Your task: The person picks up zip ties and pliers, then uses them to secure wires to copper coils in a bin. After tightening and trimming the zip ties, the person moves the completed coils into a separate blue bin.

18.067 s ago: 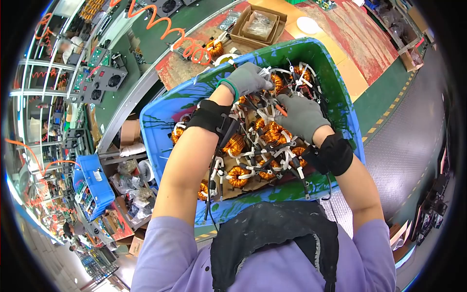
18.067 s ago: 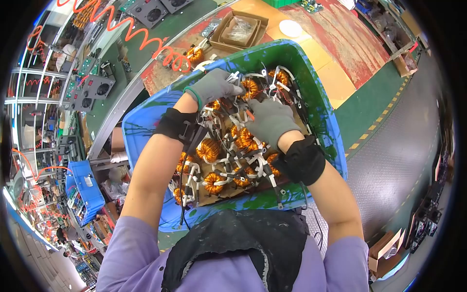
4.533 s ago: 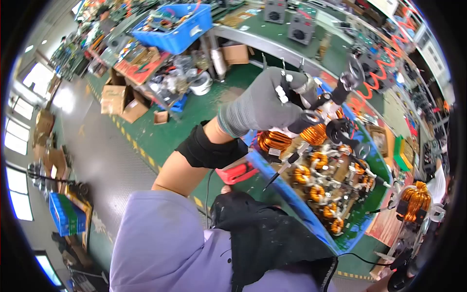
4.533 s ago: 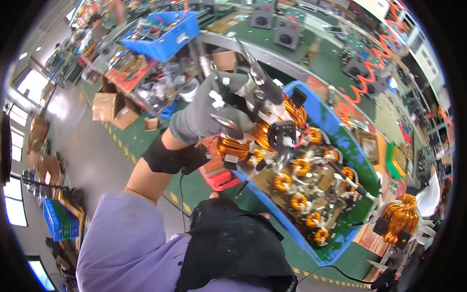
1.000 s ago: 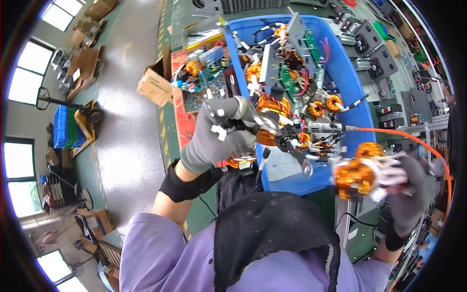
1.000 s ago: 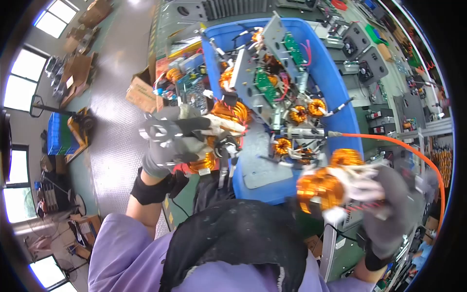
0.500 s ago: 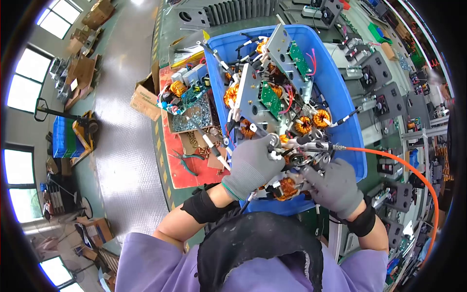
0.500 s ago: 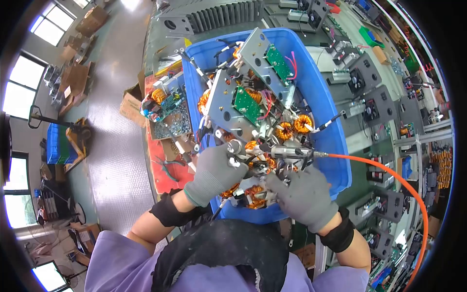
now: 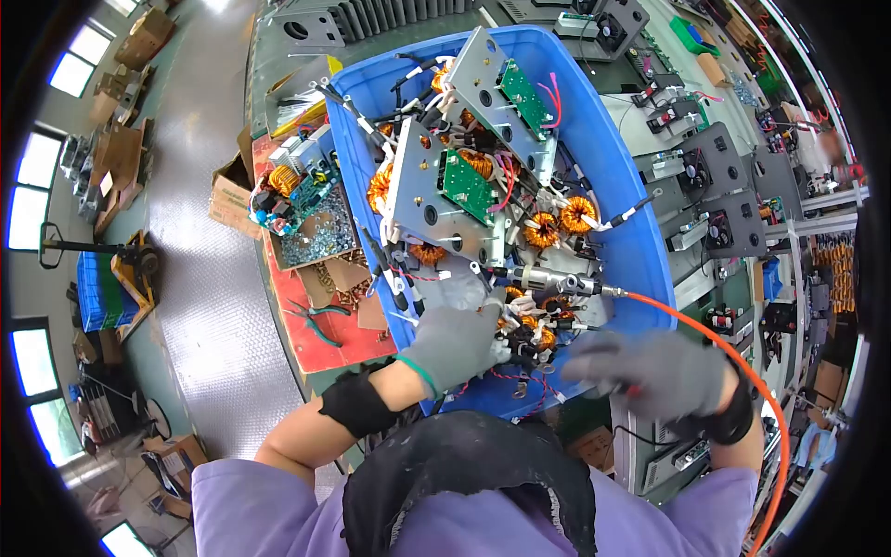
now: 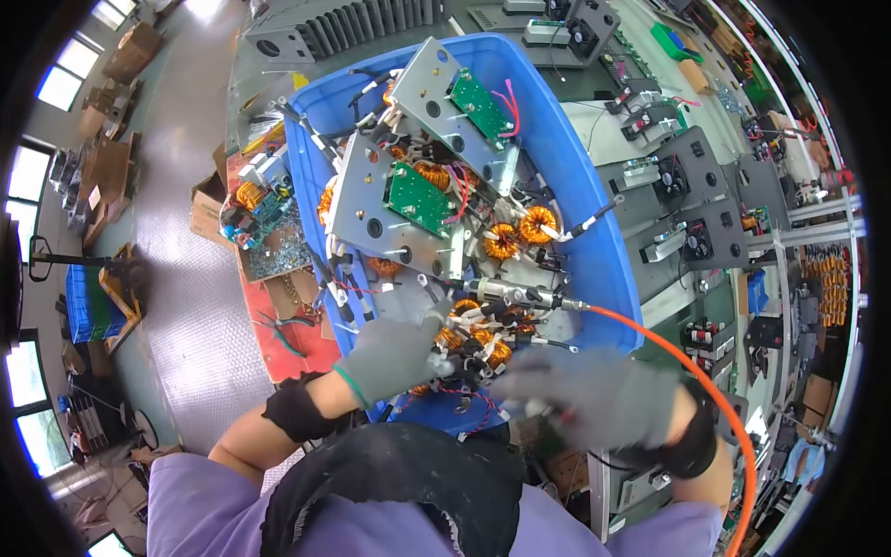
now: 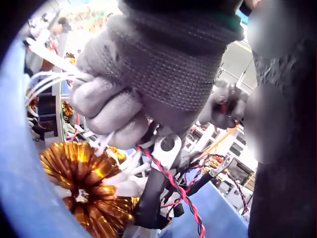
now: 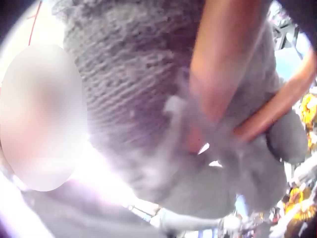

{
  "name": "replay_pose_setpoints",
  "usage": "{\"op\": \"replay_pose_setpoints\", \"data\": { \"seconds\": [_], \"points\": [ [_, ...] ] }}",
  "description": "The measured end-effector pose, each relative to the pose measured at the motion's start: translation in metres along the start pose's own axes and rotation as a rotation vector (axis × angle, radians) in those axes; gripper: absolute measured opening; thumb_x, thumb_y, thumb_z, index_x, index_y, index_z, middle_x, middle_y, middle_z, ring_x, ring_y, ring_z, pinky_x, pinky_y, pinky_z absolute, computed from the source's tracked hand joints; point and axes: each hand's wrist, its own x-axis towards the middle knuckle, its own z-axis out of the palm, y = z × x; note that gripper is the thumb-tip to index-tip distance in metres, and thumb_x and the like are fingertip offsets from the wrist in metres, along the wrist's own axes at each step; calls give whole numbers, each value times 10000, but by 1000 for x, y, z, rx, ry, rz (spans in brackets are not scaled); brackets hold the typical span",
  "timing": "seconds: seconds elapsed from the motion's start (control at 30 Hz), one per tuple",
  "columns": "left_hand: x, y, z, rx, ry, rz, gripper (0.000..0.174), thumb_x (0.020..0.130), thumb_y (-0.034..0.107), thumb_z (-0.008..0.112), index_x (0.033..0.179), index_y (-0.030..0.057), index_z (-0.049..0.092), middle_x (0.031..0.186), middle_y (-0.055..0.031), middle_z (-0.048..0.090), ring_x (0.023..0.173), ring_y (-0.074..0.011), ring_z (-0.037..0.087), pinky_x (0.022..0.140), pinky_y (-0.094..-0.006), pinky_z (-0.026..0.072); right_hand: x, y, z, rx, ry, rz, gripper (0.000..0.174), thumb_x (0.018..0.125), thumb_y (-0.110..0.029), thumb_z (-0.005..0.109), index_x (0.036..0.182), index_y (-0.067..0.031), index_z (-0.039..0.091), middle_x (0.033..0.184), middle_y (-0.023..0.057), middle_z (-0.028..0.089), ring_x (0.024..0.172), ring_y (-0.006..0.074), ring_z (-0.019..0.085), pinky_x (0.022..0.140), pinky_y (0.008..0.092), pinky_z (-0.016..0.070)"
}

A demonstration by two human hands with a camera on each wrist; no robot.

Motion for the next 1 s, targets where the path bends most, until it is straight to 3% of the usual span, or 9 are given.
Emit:
{"op": "replay_pose_setpoints", "data": {
  "seconds": [0.07, 0.1, 0.3, 0.43, 0.63, 0.77, 0.9, 0.97, 1.0],
  "points": [
    [-6, -3, -5, -38, -74, 22, 728, 772, 436, 688, 1366, 115, 414, 701, -114, 640, 626, -305, 644, 522, -438, 459, 0, 47, -9, -83, 302, -38, 426, 699, 15, 597, 1109, -96, 568, 1179, 97, 564, 929, 336, 627, 728, 405, 521],
    [-12, -3, -10, -43, -79, 24, 728, 772, 436, 688, 1366, 115, 414, 701, -114, 640, 626, -305, 644, 522, -438, 459, 10, 58, -16, -282, 332, 156, 333, 738, -25, 588, 1065, -88, 579, 1151, 121, 564, 926, 341, 630, 748, 407, 517],
    [-34, 4, -34, -264, 223, 25, 482, 795, 376, 689, 1210, 151, 597, 814, -132, 674, 683, -304, 658, 583, -386, 497, 82, 161, -9, -803, 216, 830, 241, 789, -76, 553, 1027, -96, 580, 1114, 162, 586, 870, 377, 626, 741, 460, 500],
    [-45, 0, -40, -455, 386, 10, 350, 800, 243, 705, 1125, 124, 651, 876, -133, 688, 720, -263, 674, 632, -332, 519, 80, 162, -18, -672, 250, 793, 212, 806, -116, 552, 1015, -90, 575, 1005, 153, 627, 843, 375, 624, 735, 472, 489],
    [-46, -16, -33, -669, 520, 53, 330, 820, 108, 702, 1135, 40, 630, 973, -88, 691, 809, -139, 667, 698, -264, 515, 38, 68, -51, -483, 794, 457, 267, 796, -110, 595, 1054, -63, 547, 817, 146, 639, 778, 341, 633, 688, 432, 487],
    [-36, -4, -45, -1114, 285, 114, 386, 887, 175, 643, 1204, -26, 553, 1111, -86, 623, 1020, -125, 582, 870, -266, 465, -5, -24, -61, 16, 942, 221, 198, 771, -34, 575, 947, -10, 487, 821, 44, 517, 696, 117, 480, 624, 259, 398],
    [-5, 13, -26, -1194, 486, 531, 465, 897, 427, 608, 1107, 12, 591, 841, -47, 617, 647, -128, 546, 604, -295, 460, -27, -75, -47, 196, 1028, 65, 177, 754, 3, 578, 866, -36, 446, 844, 10, 449, 723, 74, 389, 634, 217, 343],
    [-10, 14, -31, -2003, -301, 830, 567, 866, 618, 537, 938, 56, 569, 708, -8, 470, 515, -78, 379, 458, -244, 314, -29, -83, -30, 192, 1039, 14, 200, 739, 24, 579, 842, -51, 425, 829, 35, 447, 718, 85, 390, 632, 221, 330],
    [-12, 16, -32, -2002, -298, 840, 567, 866, 618, 537, 938, 56, 569, 708, -8, 470, 515, -78, 379, 458, -244, 314, -31, -75, -22, 89, 985, -31, 192, 746, 23, 575, 844, -51, 427, 841, 52, 461, 720, 96, 392, 633, 227, 324]
  ]
}}
